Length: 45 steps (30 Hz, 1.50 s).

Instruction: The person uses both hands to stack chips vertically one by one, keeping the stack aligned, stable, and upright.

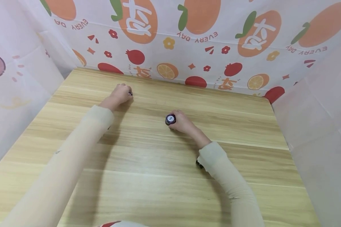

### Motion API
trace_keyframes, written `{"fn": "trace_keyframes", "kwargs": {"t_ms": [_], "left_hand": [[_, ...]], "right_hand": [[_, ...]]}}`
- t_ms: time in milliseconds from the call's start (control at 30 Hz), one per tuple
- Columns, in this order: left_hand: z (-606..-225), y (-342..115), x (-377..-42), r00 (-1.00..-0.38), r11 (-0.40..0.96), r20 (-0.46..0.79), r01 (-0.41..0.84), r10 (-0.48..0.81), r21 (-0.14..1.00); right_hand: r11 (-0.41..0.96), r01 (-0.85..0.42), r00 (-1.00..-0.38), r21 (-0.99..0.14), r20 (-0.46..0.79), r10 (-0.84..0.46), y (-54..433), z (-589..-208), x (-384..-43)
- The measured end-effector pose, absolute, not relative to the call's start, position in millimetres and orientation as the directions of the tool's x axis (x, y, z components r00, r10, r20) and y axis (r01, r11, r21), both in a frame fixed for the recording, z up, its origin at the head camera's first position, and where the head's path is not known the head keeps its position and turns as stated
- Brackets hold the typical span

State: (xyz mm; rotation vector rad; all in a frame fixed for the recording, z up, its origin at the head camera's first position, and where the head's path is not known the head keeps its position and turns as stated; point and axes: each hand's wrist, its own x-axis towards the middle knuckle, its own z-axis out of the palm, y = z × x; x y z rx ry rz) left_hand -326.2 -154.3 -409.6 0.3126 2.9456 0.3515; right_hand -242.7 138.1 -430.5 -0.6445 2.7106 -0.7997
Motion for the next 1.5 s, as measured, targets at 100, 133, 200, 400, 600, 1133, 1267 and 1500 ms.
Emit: {"fn": "trace_keyframes", "kwargs": {"t_ms": [100, 133, 200, 400, 600, 1133, 1267, 1500], "left_hand": [[-406, -151, -325, -0.957, 0.947, -0.152, 0.204, 0.245, 0.248], [-405, -150, -324, -0.954, 0.945, -0.157, 0.21, 0.253, 0.251], [-402, -147, -322, -0.95, 0.94, -0.162, 0.22, 0.267, 0.261], [-397, -138, -316, -0.943, 0.922, -0.117, 0.271, 0.312, 0.278], [-397, -129, -310, -0.93, 0.9, -0.078, 0.324, 0.36, 0.292], [-390, -103, -292, -0.85, 0.834, -0.063, 0.495, 0.523, 0.245], [-392, -98, -289, -0.831, 0.819, -0.068, 0.524, 0.552, 0.234], [-392, -86, -281, -0.795, 0.782, -0.053, 0.58, 0.605, 0.229]], "right_hand": [[0.763, -0.356, -0.872, -0.54, -0.101, -0.479, 137, -429, -242], [0.767, -0.356, -0.872, -0.534, -0.104, -0.478, 137, -428, -241], [0.77, -0.357, -0.872, -0.529, -0.106, -0.478, 137, -429, -241], [0.767, -0.348, -0.875, -0.539, -0.105, -0.472, 138, -428, -240], [0.764, -0.355, -0.874, -0.538, -0.1, -0.476, 138, -430, -241], [0.762, -0.335, -0.876, -0.554, -0.115, -0.469, 140, -430, -243], [0.758, -0.34, -0.874, -0.557, -0.11, -0.473, 139, -430, -243], [0.75, -0.348, -0.871, -0.563, -0.101, -0.48, 139, -430, -243]]}}
